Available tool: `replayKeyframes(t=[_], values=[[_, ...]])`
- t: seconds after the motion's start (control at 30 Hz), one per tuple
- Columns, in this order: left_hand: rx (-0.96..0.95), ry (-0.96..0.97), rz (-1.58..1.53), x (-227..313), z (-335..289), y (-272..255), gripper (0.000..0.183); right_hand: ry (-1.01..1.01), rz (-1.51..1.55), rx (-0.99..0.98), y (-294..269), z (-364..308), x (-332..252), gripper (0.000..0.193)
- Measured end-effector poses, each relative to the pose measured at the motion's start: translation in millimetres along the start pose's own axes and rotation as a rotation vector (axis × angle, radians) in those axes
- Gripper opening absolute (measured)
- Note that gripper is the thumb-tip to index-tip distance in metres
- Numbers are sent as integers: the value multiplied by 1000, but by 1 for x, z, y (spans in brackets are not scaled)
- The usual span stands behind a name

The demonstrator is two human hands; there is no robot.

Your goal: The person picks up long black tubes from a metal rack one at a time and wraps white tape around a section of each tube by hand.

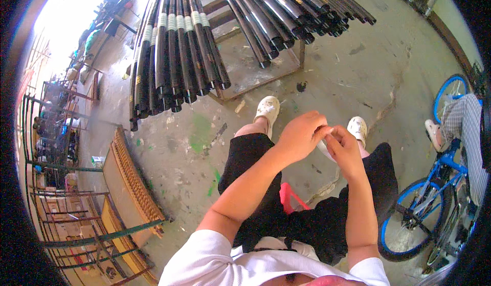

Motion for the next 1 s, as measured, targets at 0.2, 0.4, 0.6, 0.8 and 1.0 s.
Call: replayKeyframes(t=[0.2,0.4,0.6,0.8,1.0], values=[[-2,-40,-18,1,4,-8,21,-14,32,-29,3,-2,-4,15],[108,-41,-47,5,8,-12,23,-5,52,-41,1,-1,-2,16],[99,-89,-123,-1,10,-7,26,-16,66,-38,-1,1,-2,16],[132,-96,-86,2,4,-10,26,-48,16,-34,1,-4,-3,13],[208,-234,-218,-3,6,-15,27,-29,-75,-29,0,-5,6,15]])
Point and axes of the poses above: each hand's wrist, its own z-axis towards the middle knuckle, its own y-axis out of the palm, x = y × z, the point moved 3 cm from there along z, towards the middle knuckle, and after that the axes turned 9 degrees about z, right-handed, at the moved point
